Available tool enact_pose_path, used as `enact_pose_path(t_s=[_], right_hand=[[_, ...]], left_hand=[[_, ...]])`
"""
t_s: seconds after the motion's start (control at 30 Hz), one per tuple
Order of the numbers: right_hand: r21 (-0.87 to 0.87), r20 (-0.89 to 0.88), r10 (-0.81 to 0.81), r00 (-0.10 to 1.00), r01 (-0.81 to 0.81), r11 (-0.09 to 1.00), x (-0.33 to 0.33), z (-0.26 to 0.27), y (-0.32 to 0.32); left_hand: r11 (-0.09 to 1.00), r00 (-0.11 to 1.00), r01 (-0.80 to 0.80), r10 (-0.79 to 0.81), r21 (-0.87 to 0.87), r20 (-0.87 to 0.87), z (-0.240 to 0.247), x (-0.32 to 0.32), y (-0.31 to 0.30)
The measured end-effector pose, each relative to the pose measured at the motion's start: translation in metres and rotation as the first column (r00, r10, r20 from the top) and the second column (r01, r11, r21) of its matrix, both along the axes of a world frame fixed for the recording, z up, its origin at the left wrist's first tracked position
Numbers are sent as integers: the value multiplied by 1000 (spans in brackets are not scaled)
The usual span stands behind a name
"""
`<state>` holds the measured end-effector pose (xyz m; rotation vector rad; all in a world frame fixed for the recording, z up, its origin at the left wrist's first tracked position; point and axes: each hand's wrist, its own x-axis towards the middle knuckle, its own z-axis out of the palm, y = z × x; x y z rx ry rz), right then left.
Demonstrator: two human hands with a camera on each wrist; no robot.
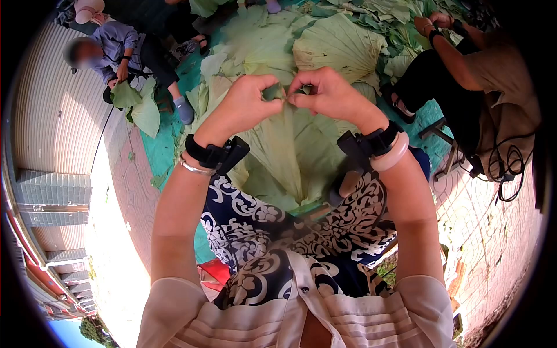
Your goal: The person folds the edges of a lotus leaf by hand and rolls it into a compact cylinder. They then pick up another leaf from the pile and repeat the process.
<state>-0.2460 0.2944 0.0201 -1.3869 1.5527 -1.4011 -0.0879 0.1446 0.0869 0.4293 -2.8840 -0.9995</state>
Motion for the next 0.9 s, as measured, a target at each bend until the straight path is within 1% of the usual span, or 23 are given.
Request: enact_pose_path(t_s=[0.07,0.17,0.33,0.47,0.57,0.77,0.9], right_hand=[[-15,-89,-23,996,21,1000,0,0,0],[-47,-81,-25,996,21,999,0,-6,-4],[-10,-71,-44,996,44,999,-1,-6,-4],[21,-47,-45,998,47,999,-3,-7,-5],[48,24,-7,1000,5,999,-1,0,-2],[24,21,16,1000,-17,1000,0,0,-2],[-12,-61,-1,998,1,1000,-3,-5,-4]], left_hand=[[1000,1000,-4,4,-24,4,0,0,2],[999,1000,4,-5,-41,-30,-3,1,3],[997,993,47,-54,-66,-100,-3,0,5],[999,996,25,-28,-37,-81,-2,0,7],[999,997,31,-33,-28,-65,-1,1,4],[997,999,23,-25,-72,-37,-5,2,1],[994,995,42,-50,-98,-81,-8,1,2]])
